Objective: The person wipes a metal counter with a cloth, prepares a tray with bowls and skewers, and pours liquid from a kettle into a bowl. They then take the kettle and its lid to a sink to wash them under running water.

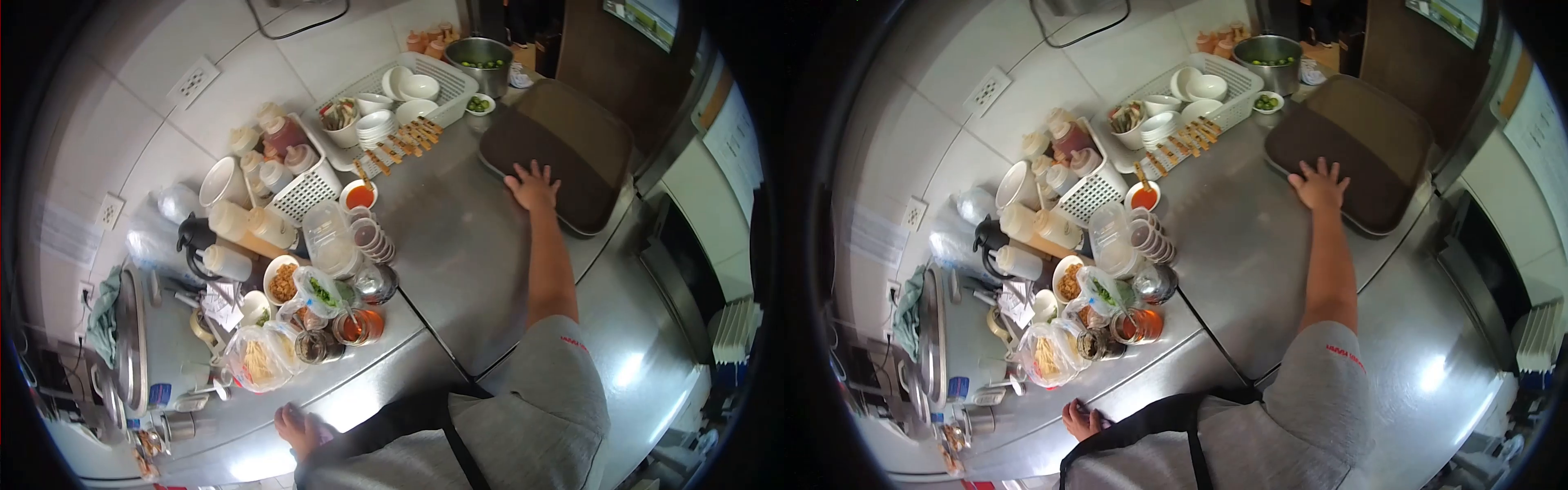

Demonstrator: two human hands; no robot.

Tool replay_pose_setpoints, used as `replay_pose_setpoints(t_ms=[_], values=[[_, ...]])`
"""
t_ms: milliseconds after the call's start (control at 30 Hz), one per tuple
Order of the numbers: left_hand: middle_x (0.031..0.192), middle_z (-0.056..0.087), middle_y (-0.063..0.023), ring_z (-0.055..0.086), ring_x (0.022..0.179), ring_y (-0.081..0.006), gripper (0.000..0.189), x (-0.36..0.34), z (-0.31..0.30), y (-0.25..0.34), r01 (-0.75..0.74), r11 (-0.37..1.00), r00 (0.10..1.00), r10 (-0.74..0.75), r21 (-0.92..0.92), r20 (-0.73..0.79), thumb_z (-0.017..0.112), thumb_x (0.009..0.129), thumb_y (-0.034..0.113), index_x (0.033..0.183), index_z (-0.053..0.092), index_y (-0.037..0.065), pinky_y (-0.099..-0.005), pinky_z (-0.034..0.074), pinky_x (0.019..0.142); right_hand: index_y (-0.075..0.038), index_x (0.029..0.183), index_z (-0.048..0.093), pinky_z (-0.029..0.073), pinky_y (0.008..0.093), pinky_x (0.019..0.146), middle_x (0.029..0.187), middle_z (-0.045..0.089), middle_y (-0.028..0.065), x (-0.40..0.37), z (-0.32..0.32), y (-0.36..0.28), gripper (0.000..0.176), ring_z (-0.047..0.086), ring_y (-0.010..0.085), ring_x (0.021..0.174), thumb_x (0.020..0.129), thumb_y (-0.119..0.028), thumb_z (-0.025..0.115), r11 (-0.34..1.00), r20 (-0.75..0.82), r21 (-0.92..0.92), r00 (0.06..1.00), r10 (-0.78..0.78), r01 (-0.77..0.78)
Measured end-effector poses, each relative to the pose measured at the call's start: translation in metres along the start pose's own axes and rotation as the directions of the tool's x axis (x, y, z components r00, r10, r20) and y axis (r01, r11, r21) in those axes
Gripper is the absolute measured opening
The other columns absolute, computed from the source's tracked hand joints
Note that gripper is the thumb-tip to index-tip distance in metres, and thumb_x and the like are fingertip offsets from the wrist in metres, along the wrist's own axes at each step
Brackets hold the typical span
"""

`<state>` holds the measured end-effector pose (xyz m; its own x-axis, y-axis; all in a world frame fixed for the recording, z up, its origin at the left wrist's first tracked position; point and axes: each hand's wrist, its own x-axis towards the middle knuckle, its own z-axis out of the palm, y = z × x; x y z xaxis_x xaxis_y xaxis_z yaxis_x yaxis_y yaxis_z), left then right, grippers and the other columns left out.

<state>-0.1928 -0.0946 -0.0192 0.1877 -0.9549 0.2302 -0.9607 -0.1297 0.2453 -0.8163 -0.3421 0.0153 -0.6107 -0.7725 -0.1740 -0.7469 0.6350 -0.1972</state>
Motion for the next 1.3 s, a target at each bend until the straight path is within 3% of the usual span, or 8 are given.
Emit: replay_pose_setpoints(t_ms=[500,600,633,733,867,933,1067,1300], values=[[0.115,0.038,-0.0182,0.035,0.108,-0.0359,0.056,0.002,-0.016,0.017,0.097,0.995,0.995,-0.097,-0.015,0.024,0.060,0.064,0.027,0.113,0.044,0.007,-0.0440,0.027,0.091,-0.027,0.131,0.029,0.011,0.0537,0.101,0.141,0.014,0.0085,0.011,-0.007,-0.016,0.058,0.011,0.0296,0.130,0.081,-0.053,0.040,0.983,-0.073,0.027,0.981,0.182,-0.181],[0.115,0.039,-0.0196,0.037,0.106,-0.0366,0.056,0.003,-0.016,0.019,0.105,0.994,0.994,-0.105,-0.005,0.015,0.058,0.063,0.030,0.112,0.045,0.005,-0.0445,0.028,0.090,-0.022,0.128,0.035,0.018,0.0537,0.098,0.137,0.022,0.0126,0.022,0.016,-0.029,0.055,0.019,0.0312,0.127,0.080,-0.044,0.050,0.948,-0.479,0.241,0.875,-0.071,0.208],[0.115,0.038,-0.0197,0.036,0.107,-0.0364,0.056,0.002,-0.015,0.018,0.119,0.993,0.993,-0.119,-0.009,0.026,0.058,0.063,0.030,0.112,0.045,0.005,-0.0448,0.027,0.090,-0.016,0.120,0.044,0.029,0.0474,0.093,0.129,0.035,0.0137,0.020,0.013,-0.044,0.047,0.034,0.0320,0.118,0.078,-0.033,0.056,0.895,-0.692,0.243,0.714,-0.111,0.375],[0.115,0.038,-0.0197,0.036,0.107,-0.0364,0.056,0.001,-0.014,0.014,0.099,0.995,0.995,-0.098,-0.021,0.012,0.058,0.063,0.031,0.112,0.045,0.006,-0.0452,0.027,0.091,-0.011,0.111,0.051,0.038,0.0394,0.086,0.114,0.048,0.0149,0.022,-0.025,-0.092,0.039,0.047,0.0317,0.104,0.077,-0.029,0.056,0.690,-0.787,0.298,0.579,-0.213,0.659],[0.113,0.039,-0.0197,0.035,0.107,-0.0368,0.056,0.001,-0.016,0.017,0.118,0.992,0.993,-0.118,-0.044,0.013,0.058,0.062,0.032,0.110,0.046,0.007,-0.0466,0.028,0.089,-0.007,0.104,0.055,0.042,0.0368,0.078,0.098,0.056,0.0162,0.028,-0.055,-0.177,0.032,0.054,0.0320,0.091,0.077,-0.024,0.053,0.556,-0.640,0.306,0.599,-0.481,0.773],[0.111,0.040,-0.0195,0.036,0.105,-0.0370,0.054,0.003,-0.022,0.022,0.152,0.987,0.988,-0.150,-0.045,0.042,0.059,0.060,0.030,0.107,0.047,0.006,-0.0467,0.028,0.088,-0.003,0.106,0.054,0.040,0.0379,0.082,0.102,0.056,0.0166,0.020,-0.063,-0.223,0.032,0.052,0.0329,0.094,0.082,-0.024,0.048,0.631,-0.417,0.252,0.671,-0.613,0.734],[0.111,0.039,-0.0189,0.036,0.105,-0.0354,0.056,0.000,-0.020,0.017,0.139,0.989,0.990,-0.139,-0.051,0.005,0.062,0.058,0.030,0.107,0.047,0.007,-0.0453,0.028,0.089,-0.010,0.112,0.050,0.039,0.0420,0.084,0.104,0.056,0.0144,0.035,-0.040,-0.280,0.035,0.051,0.0306,0.100,0.080,-0.024,0.047,0.706,-0.344,0.030,0.671,-0.657,0.707],[0.111,0.039,-0.0176,0.036,0.105,-0.0349,0.056,0.000,-0.018,0.015,0.151,0.986,0.988,-0.151,-0.076,0.007,0.063,0.059,0.032,0.107,0.048,0.008,-0.0450,0.029,0.089,-0.004,0.090,0.060,0.041,0.0432,0.081,0.096,0.060,0.0138,0.032,-0.030,-0.290,0.021,0.056,0.0275,0.092,0.078,-0.012,0.045,0.822,-0.165,-0.036,0.808,-0.566,0.568]])
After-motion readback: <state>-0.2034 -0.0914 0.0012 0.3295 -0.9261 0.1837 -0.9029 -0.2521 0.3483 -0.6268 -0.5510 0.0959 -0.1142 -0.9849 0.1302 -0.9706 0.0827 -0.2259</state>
